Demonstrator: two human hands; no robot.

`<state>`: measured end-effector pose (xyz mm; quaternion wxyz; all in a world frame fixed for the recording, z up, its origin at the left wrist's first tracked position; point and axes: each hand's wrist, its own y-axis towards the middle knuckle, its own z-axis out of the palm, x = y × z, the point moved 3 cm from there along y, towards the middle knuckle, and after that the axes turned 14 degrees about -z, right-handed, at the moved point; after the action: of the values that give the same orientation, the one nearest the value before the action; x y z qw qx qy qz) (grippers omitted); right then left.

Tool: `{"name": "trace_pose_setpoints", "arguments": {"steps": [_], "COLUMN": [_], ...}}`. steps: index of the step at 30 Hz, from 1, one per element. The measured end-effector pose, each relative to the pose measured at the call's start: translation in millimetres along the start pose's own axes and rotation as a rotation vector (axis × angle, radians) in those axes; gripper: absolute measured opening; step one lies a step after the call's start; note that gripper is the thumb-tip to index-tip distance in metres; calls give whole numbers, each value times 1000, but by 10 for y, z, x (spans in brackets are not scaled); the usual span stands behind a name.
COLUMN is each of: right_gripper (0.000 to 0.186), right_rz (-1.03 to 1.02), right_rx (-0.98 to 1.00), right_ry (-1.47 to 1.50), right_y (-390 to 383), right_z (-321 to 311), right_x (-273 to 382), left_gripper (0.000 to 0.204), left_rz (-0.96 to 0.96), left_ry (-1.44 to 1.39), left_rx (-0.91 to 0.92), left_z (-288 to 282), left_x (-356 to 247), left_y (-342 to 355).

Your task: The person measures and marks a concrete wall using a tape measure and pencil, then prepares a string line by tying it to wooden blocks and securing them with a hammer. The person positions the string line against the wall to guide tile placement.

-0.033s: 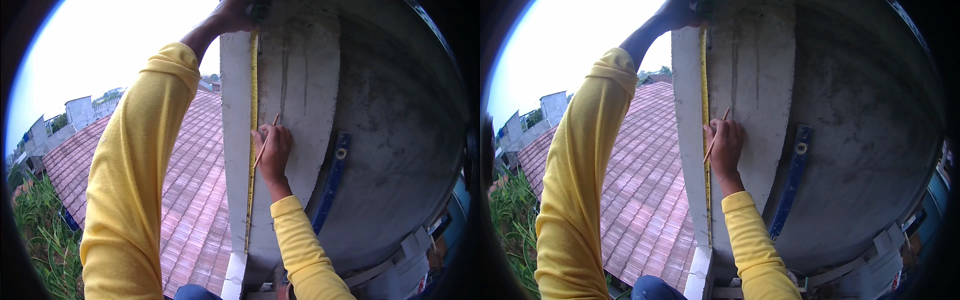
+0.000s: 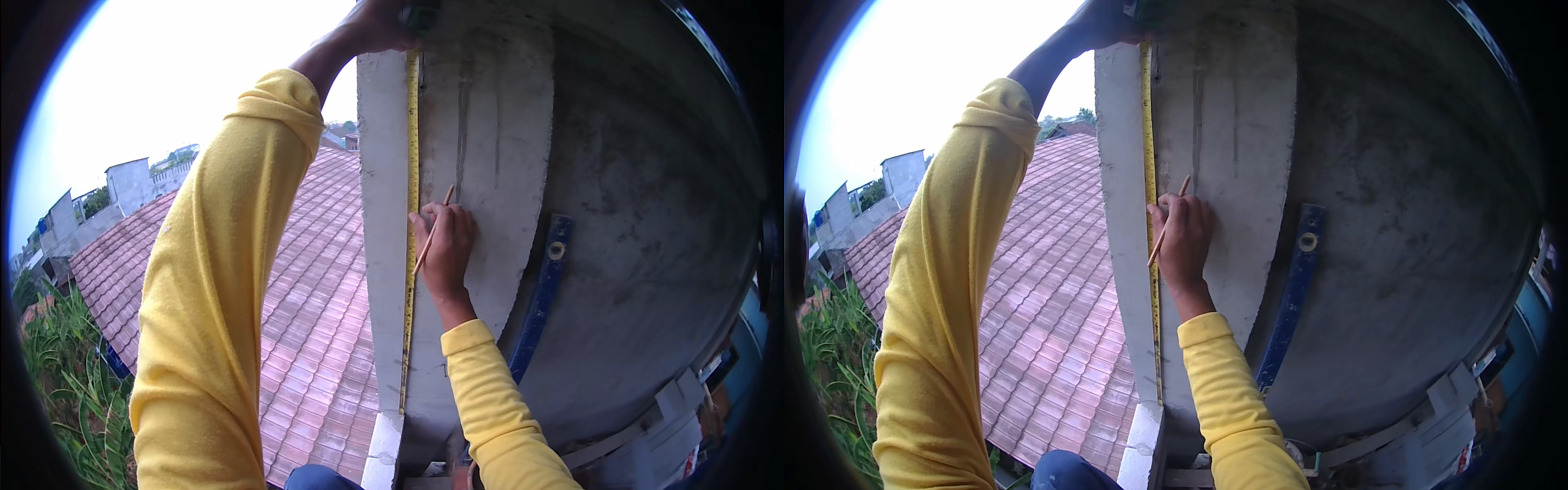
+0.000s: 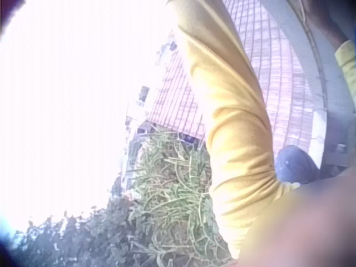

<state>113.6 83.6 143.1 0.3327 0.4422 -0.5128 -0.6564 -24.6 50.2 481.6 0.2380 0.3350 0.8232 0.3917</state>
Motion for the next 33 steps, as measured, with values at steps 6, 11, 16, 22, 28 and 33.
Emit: {"name": "trace_pose_setpoints", "arguments": {"steps": [6,11,16,22,28,33], "right_gripper": [24,23,20,17,24,22], "right_rz": [5,1,-10,-20,-13,-83], "right_rx": [-9,11,1,34,-200,-310], "right_ry": [-52,-52,-27,-38,214,327], "right_y": [6,-18,31,23,517,1398], "right_z": [-13,-34,-15,3,-145,-75], "right_x": [-93,-120,-16,-10,-261,-615], "left_gripper": [83,59,64,79,81,79], "left_rz": [24,217,228,282,51,95], "left_ry": [-8,198,266,474,443,498], "left_rx": [-71,-265,-266,-396,-361,-399], "left_z": [85,300,248,247,261,256], "left_x": [-145,-29,-109,-186,-253,-215], "left_y": [27,22,-35,-44,-82,-45]}}
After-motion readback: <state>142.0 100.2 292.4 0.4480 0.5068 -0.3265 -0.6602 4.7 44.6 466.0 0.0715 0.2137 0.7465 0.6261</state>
